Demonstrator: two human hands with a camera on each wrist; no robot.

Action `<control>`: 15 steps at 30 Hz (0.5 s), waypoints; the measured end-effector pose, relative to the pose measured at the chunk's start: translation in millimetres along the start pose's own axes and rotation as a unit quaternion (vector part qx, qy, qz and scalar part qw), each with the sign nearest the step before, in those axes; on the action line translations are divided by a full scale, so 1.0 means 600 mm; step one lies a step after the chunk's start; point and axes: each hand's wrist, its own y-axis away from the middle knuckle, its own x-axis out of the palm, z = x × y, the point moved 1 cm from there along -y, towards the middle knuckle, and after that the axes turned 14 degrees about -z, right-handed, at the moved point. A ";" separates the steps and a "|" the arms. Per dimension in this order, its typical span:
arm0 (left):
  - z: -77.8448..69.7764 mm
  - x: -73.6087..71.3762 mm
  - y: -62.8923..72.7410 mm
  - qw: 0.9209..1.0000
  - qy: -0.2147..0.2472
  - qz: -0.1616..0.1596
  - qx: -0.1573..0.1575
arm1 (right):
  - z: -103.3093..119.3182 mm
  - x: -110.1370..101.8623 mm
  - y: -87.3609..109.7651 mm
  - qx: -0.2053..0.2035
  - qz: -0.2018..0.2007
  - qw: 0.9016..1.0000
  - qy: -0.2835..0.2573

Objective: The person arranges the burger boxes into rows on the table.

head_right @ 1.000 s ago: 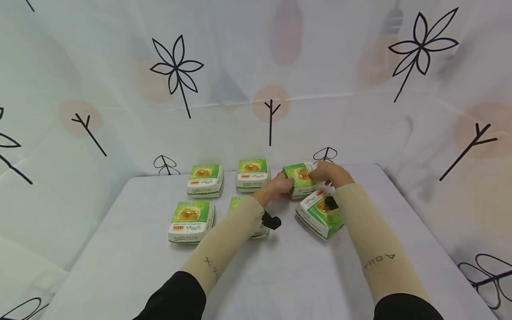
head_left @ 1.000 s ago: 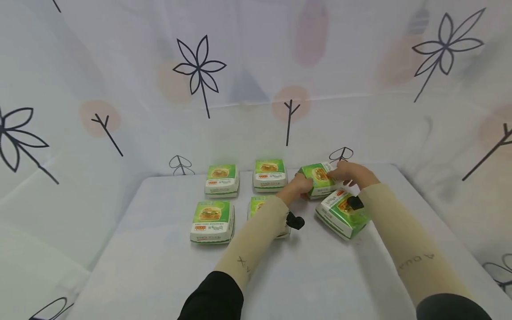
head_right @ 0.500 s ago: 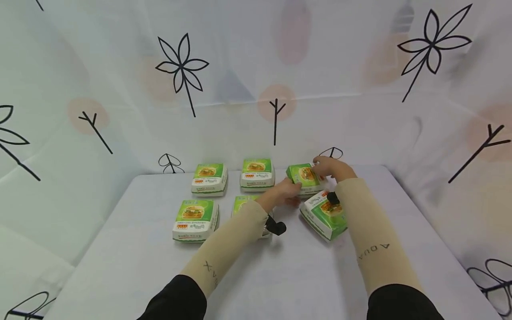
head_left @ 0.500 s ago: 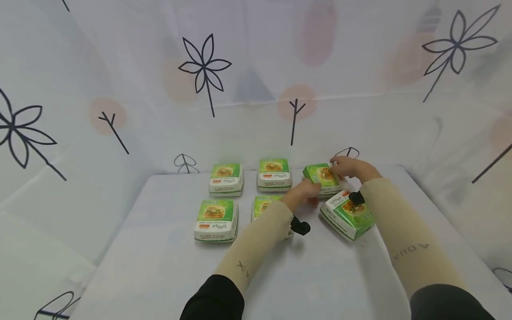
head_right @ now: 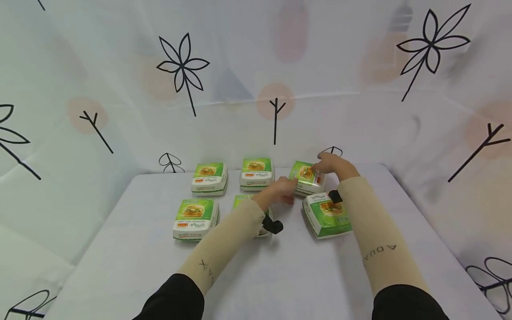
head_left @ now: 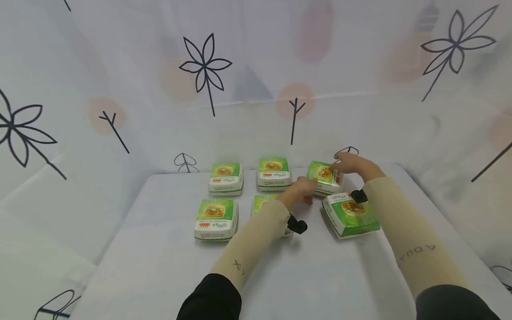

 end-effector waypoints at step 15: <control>-0.007 0.030 -0.042 0.996 -0.063 -0.069 0.002 | -0.004 0.003 0.025 0.059 0.028 0.998 0.024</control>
